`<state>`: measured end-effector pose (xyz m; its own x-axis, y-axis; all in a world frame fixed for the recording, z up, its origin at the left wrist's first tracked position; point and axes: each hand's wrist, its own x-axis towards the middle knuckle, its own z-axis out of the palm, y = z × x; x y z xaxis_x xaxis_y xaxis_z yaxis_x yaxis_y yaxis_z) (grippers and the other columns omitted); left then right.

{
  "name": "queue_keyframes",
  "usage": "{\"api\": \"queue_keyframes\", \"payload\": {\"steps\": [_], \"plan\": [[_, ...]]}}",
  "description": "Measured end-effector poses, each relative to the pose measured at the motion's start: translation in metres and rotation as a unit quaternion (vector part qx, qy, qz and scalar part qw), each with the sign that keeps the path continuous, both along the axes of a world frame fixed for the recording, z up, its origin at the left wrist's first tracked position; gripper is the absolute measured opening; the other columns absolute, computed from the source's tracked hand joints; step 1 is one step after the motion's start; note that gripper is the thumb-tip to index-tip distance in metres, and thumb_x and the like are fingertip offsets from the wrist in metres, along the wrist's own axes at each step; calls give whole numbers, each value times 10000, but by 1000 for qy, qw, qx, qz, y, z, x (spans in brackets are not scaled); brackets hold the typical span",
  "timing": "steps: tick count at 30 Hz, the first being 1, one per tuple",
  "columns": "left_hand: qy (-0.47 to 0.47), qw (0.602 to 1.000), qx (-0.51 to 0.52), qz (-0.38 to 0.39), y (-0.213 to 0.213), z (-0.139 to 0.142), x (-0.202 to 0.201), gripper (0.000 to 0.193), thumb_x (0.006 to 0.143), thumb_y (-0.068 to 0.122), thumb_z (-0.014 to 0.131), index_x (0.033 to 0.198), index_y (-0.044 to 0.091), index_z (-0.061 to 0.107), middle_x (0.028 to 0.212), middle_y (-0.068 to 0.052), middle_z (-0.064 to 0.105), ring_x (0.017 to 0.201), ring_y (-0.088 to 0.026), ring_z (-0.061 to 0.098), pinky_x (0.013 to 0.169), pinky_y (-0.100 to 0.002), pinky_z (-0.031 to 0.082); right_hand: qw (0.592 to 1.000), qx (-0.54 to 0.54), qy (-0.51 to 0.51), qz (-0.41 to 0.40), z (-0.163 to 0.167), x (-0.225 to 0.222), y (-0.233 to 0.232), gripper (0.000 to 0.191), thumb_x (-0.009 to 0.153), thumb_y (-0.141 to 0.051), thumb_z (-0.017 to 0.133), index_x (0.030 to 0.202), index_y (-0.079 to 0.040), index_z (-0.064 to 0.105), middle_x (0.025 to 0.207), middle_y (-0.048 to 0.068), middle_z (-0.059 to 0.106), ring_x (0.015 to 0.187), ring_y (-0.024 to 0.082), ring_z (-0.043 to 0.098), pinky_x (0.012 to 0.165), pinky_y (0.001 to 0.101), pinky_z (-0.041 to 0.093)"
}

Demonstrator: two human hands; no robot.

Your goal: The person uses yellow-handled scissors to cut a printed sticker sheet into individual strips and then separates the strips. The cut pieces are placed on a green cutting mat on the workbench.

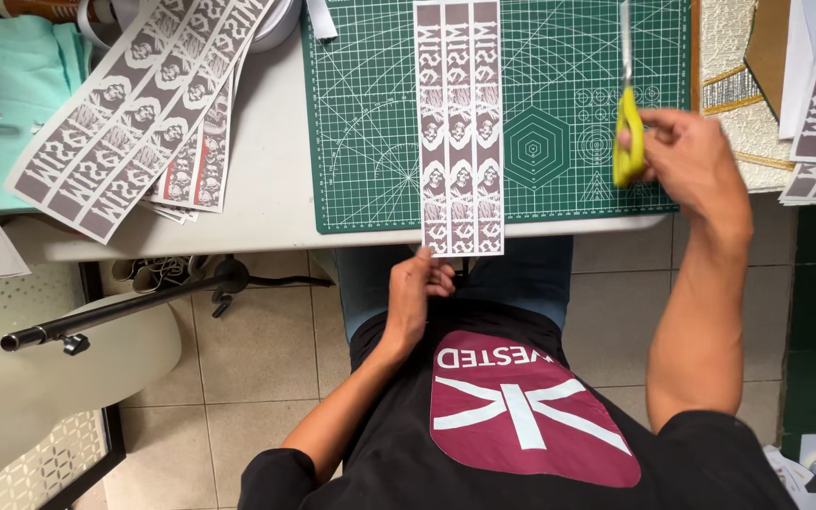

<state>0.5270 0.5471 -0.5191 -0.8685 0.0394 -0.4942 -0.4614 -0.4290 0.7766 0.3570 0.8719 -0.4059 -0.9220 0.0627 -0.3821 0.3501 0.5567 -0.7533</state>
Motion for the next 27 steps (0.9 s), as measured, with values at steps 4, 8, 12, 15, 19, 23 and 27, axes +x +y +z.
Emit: {"api": "queue_keyframes", "payload": {"steps": [4, 8, 12, 15, 19, 23, 27], "plan": [[8, 999, 14, -49, -4, -5, -13, 610, 1027, 512, 487, 1020, -43, 741, 876, -111, 768, 779, -146, 743, 721, -254, 610, 961, -276, -13, 10, -10, 30, -2, 369, 1054, -209, 692, 1314, 48, 638, 1003, 124, 695, 789, 128, 668, 696, 246, 576], [-14, 994, 42, -97, 8, 25, -22, 488, 1048, 393, 539, 1081, -52, 737, 983, -173, 779, 829, -190, 745, 748, -279, 616, 953, -301, -27, -28, -14, 69, -17, 444, 985, -192, 647, 1367, -1, 529, 1019, 130, 712, 782, 169, 718, 591, 265, 551], [-11, 994, 69, -78, 21, 52, -33, 412, 1055, 314, 526, 1177, -35, 706, 1095, -177, 769, 933, -211, 755, 811, -305, 627, 945, -317, 22, -71, -14, 97, -29, 510, 948, -186, 668, 1388, -28, 464, 1013, 138, 722, 765, 202, 704, 502, 253, 460], [-22, 991, 93, -88, 23, 59, -46, 414, 1028, 307, 523, 1233, -31, 649, 1182, -173, 741, 970, -234, 758, 841, -331, 635, 897, -432, 79, -53, -18, 108, -32, 494, 989, -169, 725, 1394, -13, 488, 1004, 132, 677, 789, 193, 669, 717, 270, 556], [-42, 993, 78, -78, 25, 59, -58, 515, 1072, 360, 477, 1214, -103, 651, 1129, -239, 745, 921, -274, 766, 831, -346, 640, 898, -427, 95, -54, -26, 114, -33, 511, 994, -219, 757, 1386, 2, 516, 929, 116, 639, 740, 173, 618, 675, 252, 517], [-5, 995, 82, -48, 26, 63, -62, 529, 1080, 338, 479, 1248, -141, 630, 1155, -265, 726, 966, -296, 746, 871, -355, 623, 904, -417, 83, -36, -32, 115, -40, 591, 931, -281, 783, 1380, 4, 525, 885, 96, 637, 690, 145, 608, 622, 235, 511], [-60, 973, 210, 71, 21, 71, -65, 460, 1053, 282, 457, 1271, -114, 538, 1242, -247, 669, 1119, -298, 728, 972, -375, 625, 900, -433, 46, -23, -31, 116, -56, 709, 891, -236, 800, 1501, -29, 505, 882, 77, 635, 695, 123, 607, 628, 213, 508]]}}
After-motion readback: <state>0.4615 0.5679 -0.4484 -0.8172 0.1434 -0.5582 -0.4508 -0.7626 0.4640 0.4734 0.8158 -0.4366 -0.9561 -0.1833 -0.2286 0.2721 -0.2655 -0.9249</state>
